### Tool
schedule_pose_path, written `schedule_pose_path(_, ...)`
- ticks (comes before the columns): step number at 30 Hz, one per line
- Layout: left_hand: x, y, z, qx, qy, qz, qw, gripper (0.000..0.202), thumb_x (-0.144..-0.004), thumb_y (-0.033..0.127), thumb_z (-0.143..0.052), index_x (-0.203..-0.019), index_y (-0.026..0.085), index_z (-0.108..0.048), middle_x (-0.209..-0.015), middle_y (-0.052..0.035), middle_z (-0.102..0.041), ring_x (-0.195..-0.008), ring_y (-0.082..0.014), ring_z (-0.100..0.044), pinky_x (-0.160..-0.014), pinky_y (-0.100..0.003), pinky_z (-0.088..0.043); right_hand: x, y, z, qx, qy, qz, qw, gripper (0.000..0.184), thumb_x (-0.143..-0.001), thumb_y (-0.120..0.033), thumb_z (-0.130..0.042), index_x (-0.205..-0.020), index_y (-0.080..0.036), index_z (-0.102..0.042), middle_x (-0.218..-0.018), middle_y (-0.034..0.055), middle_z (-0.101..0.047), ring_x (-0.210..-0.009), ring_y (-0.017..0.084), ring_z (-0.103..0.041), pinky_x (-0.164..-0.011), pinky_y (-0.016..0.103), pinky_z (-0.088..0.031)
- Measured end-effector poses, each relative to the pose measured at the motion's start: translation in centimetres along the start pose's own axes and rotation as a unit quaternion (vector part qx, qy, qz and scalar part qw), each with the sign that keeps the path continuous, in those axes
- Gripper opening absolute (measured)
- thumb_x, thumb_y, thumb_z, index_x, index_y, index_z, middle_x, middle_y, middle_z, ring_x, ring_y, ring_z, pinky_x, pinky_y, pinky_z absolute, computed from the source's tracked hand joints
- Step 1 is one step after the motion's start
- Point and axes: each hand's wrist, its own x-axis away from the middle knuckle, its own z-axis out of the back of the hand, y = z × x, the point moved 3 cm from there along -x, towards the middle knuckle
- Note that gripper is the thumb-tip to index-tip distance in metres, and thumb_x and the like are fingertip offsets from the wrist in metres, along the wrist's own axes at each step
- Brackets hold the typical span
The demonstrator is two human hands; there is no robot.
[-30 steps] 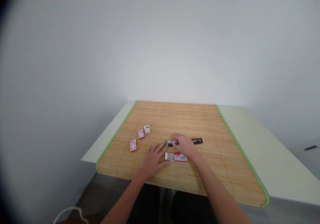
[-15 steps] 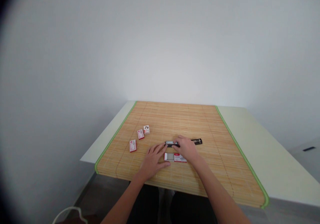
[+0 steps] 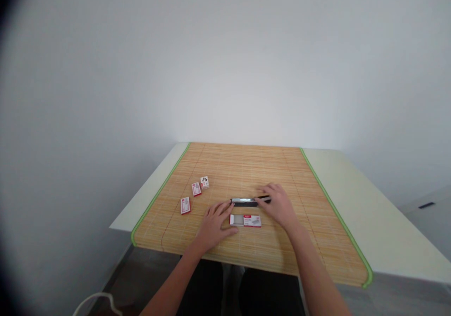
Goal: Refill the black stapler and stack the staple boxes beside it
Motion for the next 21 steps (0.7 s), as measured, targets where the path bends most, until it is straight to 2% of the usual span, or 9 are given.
schedule_pose_path(2,0.0,0.1,0.1,0.005,0.004,0.004,1.000,0.088,-0.081,0.070,-0.070,-0.157,0.042,-0.034,-0.164,0.0012,-0.037,-0.144,-0.0321,-0.036,-0.119,-0.052,-0.028,1.1,3.1,1.8,-0.026,0.045,-0.041,0.998,0.046,-0.087,-0.048,-0.072,-0.128,-0.029,-0.068,-0.118,0.0112,-0.069,-0.117,0.033,-0.059,-0.107,0.051,-0.043)
schedule_pose_path(3,-0.1,0.2,0.1,0.009,0.006,0.005,1.000,0.090,-0.081,0.070,-0.071,-0.157,0.042,-0.034,-0.164,0.0012,-0.036,-0.144,-0.0321,-0.036,-0.119,-0.052,-0.028,1.7,4.6,2.1,-0.053,0.045,-0.069,0.995,0.054,-0.084,-0.051,-0.074,-0.132,-0.029,-0.065,-0.123,0.0119,-0.068,-0.119,0.034,-0.059,-0.106,0.053,-0.044)
schedule_pose_path(5,-0.1,0.2,0.2,0.015,0.006,0.007,1.000,0.091,-0.080,0.070,-0.071,-0.158,0.041,-0.033,-0.165,0.0009,-0.036,-0.144,-0.0318,-0.036,-0.119,-0.051,-0.029,2.9,6.8,1.8,-0.143,-0.005,-0.121,0.982,0.065,-0.078,-0.056,-0.078,-0.134,-0.028,-0.062,-0.125,0.0117,-0.069,-0.116,0.034,-0.063,-0.100,0.053,-0.050)
schedule_pose_path(8,-0.1,0.3,0.3,0.019,0.007,0.006,1.000,0.091,-0.080,0.069,-0.072,-0.158,0.040,-0.034,-0.165,0.0005,-0.036,-0.144,-0.0316,-0.036,-0.120,-0.051,-0.028,3.9,7.7,0.3,-0.280,-0.060,-0.143,0.947,0.063,-0.075,-0.060,-0.079,-0.125,-0.024,-0.065,-0.118,0.0106,-0.073,-0.108,0.031,-0.069,-0.098,0.049,-0.054)
schedule_pose_path(13,-0.1,0.4,0.4,0.018,0.009,0.010,1.000,0.085,-0.082,0.064,-0.071,-0.156,0.040,-0.037,-0.164,0.0016,-0.038,-0.144,-0.0316,-0.037,-0.119,-0.052,-0.028,3.3,5.9,-0.5,-0.356,-0.036,-0.147,0.922,0.058,-0.075,-0.065,-0.079,-0.114,-0.024,-0.068,-0.116,0.0103,-0.074,-0.110,0.030,-0.068,-0.102,0.048,-0.052)
schedule_pose_path(16,-0.1,0.3,0.4,0.015,0.008,0.011,1.000,0.083,-0.083,0.063,-0.071,-0.155,0.041,-0.037,-0.164,0.0029,-0.038,-0.144,-0.0305,-0.037,-0.119,-0.051,-0.029,2.0,4.0,-0.3,-0.374,-0.053,-0.123,0.918,0.054,-0.078,-0.062,-0.077,-0.114,-0.024,-0.067,-0.119,0.0107,-0.073,-0.111,0.029,-0.068,-0.102,0.045,-0.052)
schedule_pose_path(18,-0.1,0.2,0.4,0.013,0.008,0.011,1.000,0.083,-0.083,0.063,-0.071,-0.156,0.042,-0.037,-0.164,0.0037,-0.037,-0.144,-0.0296,-0.038,-0.120,-0.050,-0.028,0.8,2.5,-0.3,-0.360,-0.069,-0.100,0.925,0.049,-0.082,-0.059,-0.074,-0.116,-0.024,-0.067,-0.120,0.0098,-0.073,-0.111,0.028,-0.068,-0.101,0.044,-0.052)
schedule_pose_path(21,-0.1,0.2,0.3,0.012,0.006,0.010,1.000,0.082,-0.084,0.062,-0.070,-0.156,0.042,-0.037,-0.164,0.0033,-0.037,-0.144,-0.0299,-0.038,-0.119,-0.050,-0.028,-1.3,0.0,-0.9,-0.276,-0.094,-0.049,0.955,0.039,-0.086,-0.048,-0.072,-0.117,-0.025,-0.068,-0.119,0.0071,-0.073,-0.111,0.025,-0.067,-0.101,0.043,-0.051)
